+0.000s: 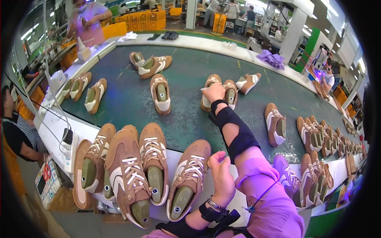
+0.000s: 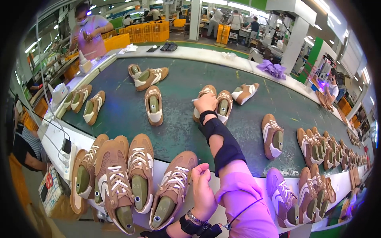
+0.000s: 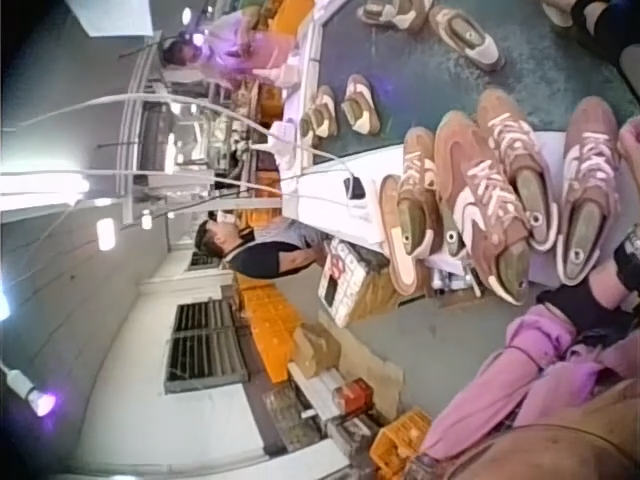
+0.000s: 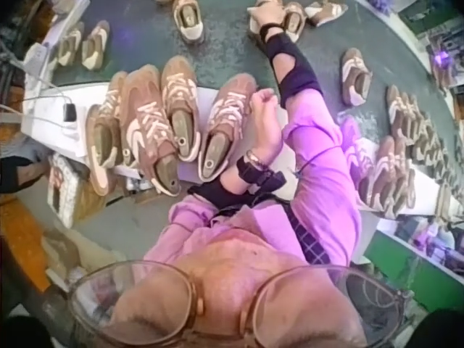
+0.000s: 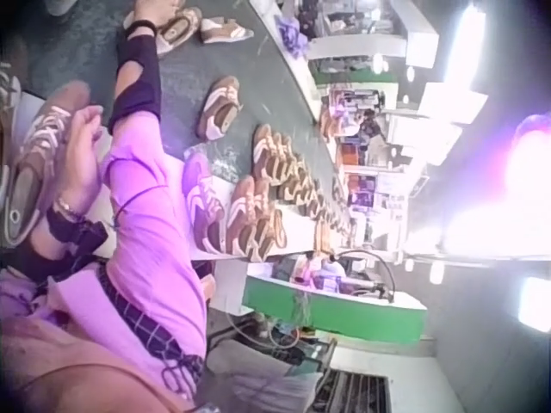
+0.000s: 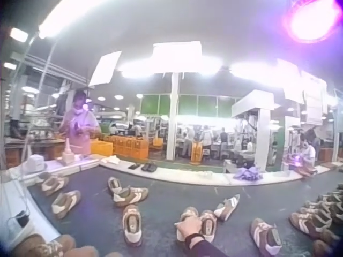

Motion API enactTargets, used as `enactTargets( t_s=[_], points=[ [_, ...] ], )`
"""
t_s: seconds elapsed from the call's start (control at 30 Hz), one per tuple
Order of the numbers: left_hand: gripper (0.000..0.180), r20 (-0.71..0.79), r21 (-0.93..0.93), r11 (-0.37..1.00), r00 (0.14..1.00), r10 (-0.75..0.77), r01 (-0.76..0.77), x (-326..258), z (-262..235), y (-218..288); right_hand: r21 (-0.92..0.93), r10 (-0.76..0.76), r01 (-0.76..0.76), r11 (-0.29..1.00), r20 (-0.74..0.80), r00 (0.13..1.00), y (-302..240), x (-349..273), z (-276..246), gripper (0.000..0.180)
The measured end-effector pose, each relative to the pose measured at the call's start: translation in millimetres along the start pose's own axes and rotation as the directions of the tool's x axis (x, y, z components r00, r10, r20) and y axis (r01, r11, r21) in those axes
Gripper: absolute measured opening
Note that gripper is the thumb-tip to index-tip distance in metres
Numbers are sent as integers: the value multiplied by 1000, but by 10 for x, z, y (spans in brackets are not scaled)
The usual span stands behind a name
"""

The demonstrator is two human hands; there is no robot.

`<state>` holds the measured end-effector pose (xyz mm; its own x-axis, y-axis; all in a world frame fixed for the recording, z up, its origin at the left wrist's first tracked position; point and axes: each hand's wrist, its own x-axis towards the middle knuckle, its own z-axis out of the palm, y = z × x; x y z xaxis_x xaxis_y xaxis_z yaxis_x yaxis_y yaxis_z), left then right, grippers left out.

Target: The worker is performing quality control and finishing tasks on athletic shoes, including marking soles with a pen and inspecting paired shoes.

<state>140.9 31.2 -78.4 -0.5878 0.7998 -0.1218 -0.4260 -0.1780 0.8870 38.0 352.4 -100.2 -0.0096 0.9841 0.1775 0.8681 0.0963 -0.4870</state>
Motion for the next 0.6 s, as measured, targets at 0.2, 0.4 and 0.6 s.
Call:
enactTargets(
  t_s=[0.2,0.4,0.6],
  points=[
    [35,-13,-24,998,998,-61,60,48,-82,-77,4,19,-19,1000,116,993,-86,60,6,55],
    [35,-59,-42,999,998,-5,2,155,-124,-107,192,-197,135,972,357,913,172,-397,-247,50],
    [42,-105,-20,998,993,56,-58,241,-78,-186,808,-353,-464,362,580,735,621,-1022,-946,28]
  ],
)
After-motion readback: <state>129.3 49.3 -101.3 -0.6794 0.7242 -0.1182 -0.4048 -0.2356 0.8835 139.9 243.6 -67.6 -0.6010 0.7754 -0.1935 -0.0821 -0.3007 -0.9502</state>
